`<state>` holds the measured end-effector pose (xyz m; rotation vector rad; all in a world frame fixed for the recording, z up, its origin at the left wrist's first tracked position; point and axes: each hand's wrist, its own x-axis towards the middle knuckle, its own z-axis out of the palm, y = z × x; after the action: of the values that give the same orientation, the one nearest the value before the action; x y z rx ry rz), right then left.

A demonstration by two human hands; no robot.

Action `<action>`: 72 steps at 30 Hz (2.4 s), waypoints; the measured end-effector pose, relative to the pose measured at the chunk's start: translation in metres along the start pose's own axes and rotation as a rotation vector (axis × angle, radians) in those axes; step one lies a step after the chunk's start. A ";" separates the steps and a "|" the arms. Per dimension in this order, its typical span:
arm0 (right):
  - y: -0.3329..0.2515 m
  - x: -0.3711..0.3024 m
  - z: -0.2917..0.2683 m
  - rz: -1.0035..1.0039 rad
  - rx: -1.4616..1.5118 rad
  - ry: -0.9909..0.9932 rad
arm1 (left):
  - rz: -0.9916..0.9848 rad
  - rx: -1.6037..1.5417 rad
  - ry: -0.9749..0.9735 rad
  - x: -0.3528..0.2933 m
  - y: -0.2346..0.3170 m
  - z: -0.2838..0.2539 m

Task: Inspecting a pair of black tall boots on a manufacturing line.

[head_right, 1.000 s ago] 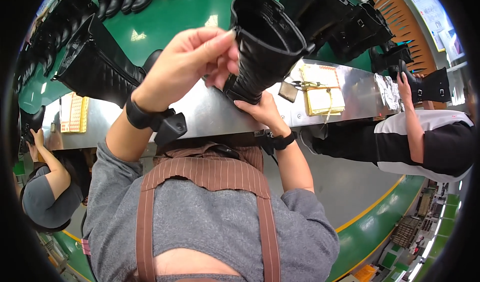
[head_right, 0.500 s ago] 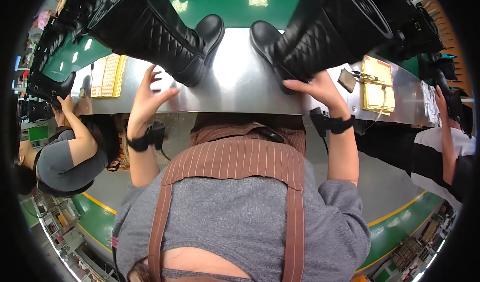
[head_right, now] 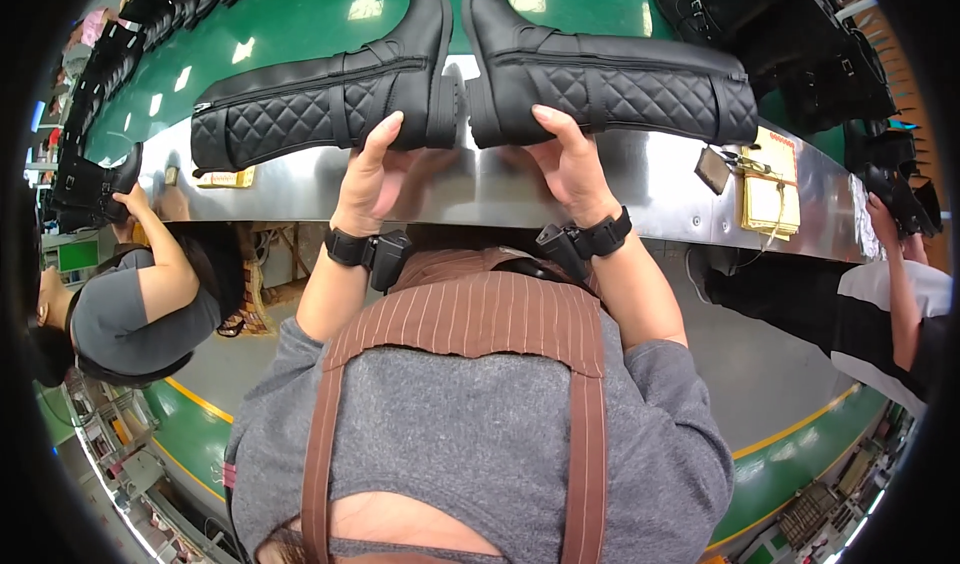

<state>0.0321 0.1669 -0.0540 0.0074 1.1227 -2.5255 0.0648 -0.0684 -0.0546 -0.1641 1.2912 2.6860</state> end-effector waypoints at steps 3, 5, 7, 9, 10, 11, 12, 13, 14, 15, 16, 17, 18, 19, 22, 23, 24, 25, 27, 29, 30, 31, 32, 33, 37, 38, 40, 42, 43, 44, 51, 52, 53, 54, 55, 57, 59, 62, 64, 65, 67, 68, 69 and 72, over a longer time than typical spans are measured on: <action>-0.001 -0.003 0.002 -0.028 0.061 -0.025 | -0.055 -0.237 -0.083 0.001 -0.011 0.010; -0.006 -0.004 -0.002 -0.018 0.072 -0.065 | -0.013 -0.232 -0.097 0.001 -0.019 0.014; -0.010 -0.007 -0.008 -0.010 0.086 -0.103 | 0.026 -0.226 -0.111 0.000 -0.023 0.018; -0.014 -0.011 -0.016 0.014 0.081 -0.177 | -0.001 -0.234 -0.130 -0.003 -0.024 0.020; -0.014 -0.012 -0.018 0.013 0.081 -0.178 | 0.000 -0.234 -0.130 -0.003 -0.026 0.018; -0.015 -0.013 -0.020 0.014 0.053 -0.178 | -0.021 -0.238 -0.150 -0.003 -0.028 0.015; -0.015 -0.015 -0.022 0.014 0.025 -0.179 | -0.041 -0.241 -0.169 -0.003 -0.030 0.013; -0.016 -0.015 -0.027 0.014 0.025 -0.179 | -0.041 -0.241 -0.169 -0.003 -0.029 0.016; -0.017 -0.016 -0.032 0.024 0.017 -0.212 | -0.059 -0.250 -0.183 -0.004 -0.027 0.020; -0.017 -0.017 -0.036 0.035 0.009 -0.244 | -0.077 -0.259 -0.197 -0.004 -0.027 0.023; -0.017 -0.017 -0.039 0.035 0.011 -0.247 | -0.075 -0.257 -0.196 -0.004 -0.027 0.023; -0.017 -0.017 -0.042 0.036 -0.001 -0.226 | -0.104 -0.284 -0.199 -0.003 -0.027 0.022; -0.016 -0.017 -0.043 0.037 -0.013 -0.204 | -0.134 -0.311 -0.204 -0.002 -0.027 0.021; -0.017 -0.019 -0.041 0.040 -0.012 -0.206 | -0.132 -0.311 -0.200 -0.002 -0.027 0.020; -0.021 -0.020 -0.036 0.025 -0.061 -0.195 | -0.047 -0.071 -0.206 0.000 -0.029 0.016; -0.020 -0.020 -0.040 0.029 -0.060 -0.197 | -0.055 -0.136 -0.210 0.003 -0.032 0.012; -0.020 -0.019 -0.042 0.032 -0.059 -0.200 | -0.062 -0.202 -0.215 0.004 -0.034 0.009; -0.021 -0.019 -0.043 0.031 -0.058 -0.200 | -0.063 -0.201 -0.215 0.003 -0.032 0.012; -0.023 -0.018 -0.042 0.096 0.090 -0.367 | -0.127 -0.305 -0.217 -0.001 -0.027 0.019; -0.025 -0.017 -0.040 0.136 0.112 -0.385 | -0.118 -0.305 -0.216 -0.002 -0.028 0.016; -0.024 -0.018 -0.040 0.181 0.139 -0.393 | -0.119 -0.309 -0.211 -0.003 -0.029 0.015; -0.014 -0.018 -0.052 -0.001 -0.039 -0.274 | -0.082 -0.230 -0.191 -0.003 -0.027 0.016; -0.014 -0.018 -0.050 0.049 -0.050 -0.131 | -0.030 -0.103 -0.168 -0.003 -0.025 0.019; -0.015 -0.019 -0.044 -0.083 -0.139 -0.109 | 0.048 -0.018 -0.162 -0.001 -0.023 0.023; -0.014 -0.007 -0.013 -0.347 -0.837 -0.011 | 0.157 0.424 -0.056 0.011 -0.027 0.032; -0.010 -0.002 -0.007 -0.387 -0.959 0.001 | 0.091 0.474 0.003 0.013 -0.031 0.032; -0.033 0.011 -0.005 -0.067 -1.429 -0.202 | 0.091 0.993 -0.156 0.015 -0.015 0.018; -0.042 0.019 0.000 -0.098 -1.214 -0.204 | 0.175 0.694 -0.147 0.029 -0.011 0.013; -0.046 0.023 0.003 -0.111 -1.105 -0.210 | 0.213 0.543 -0.140 0.036 -0.009 0.009; -0.049 0.023 0.002 -0.117 -0.991 -0.205 | 0.235 0.393 -0.140 0.043 -0.011 0.009; -0.034 0.017 0.003 -0.087 -0.166 -0.233 | -0.182 -0.470 -0.303 0.038 -0.025 -0.009; -0.032 0.017 0.003 -0.083 -0.049 -0.233 | -0.201 -0.517 -0.380 0.038 -0.024 -0.008; -0.030 0.020 0.001 -0.081 -0.050 -0.233 | -0.200 -0.518 -0.379 0.037 -0.023 -0.009; -0.026 0.025 -0.004 -0.041 -0.006 -0.264 | -0.163 -0.404 -0.281 0.035 -0.021 -0.009; -0.025 0.027 -0.004 0.002 0.035 -0.296 | -0.122 -0.292 -0.183 0.034 -0.018 -0.008; -0.025 0.026 -0.004 -0.008 0.036 -0.280 | -0.109 -0.287 -0.175 0.036 -0.018 -0.007; -0.024 0.025 -0.006 -0.019 0.041 -0.258 | -0.104 -0.280 -0.167 0.033 -0.012 0.004; -0.025 0.033 -0.032 0.062 0.005 -0.208 | -0.274 -0.276 -0.013 0.027 -0.004 0.020; -0.022 0.041 -0.043 0.129 -0.014 -0.191 | -0.126 -0.300 -0.172 0.030 -0.020 0.002; -0.018 0.042 -0.048 0.162 -0.024 -0.184 | -0.052 -0.310 -0.252 0.031 -0.027 -0.007; -0.041 0.028 -0.024 0.283 0.114 -0.274 | -0.143 -0.407 -0.242 0.035 -0.014 0.002; -0.043 0.028 -0.023 0.277 0.132 -0.269 | -0.136 -0.438 -0.329 0.035 -0.011 0.009; -0.043 0.023 -0.021 0.256 0.166 -0.258 | -0.193 -0.572 -0.322 0.034 -0.008 0.017; -0.037 0.025 -0.027 0.185 0.347 -0.155 | -0.070 -0.601 -0.249 0.031 -0.008 0.026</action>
<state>-0.0073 0.2007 -0.0498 0.0068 0.5879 -2.4714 0.0351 -0.0399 -0.0497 0.0567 0.3818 2.8313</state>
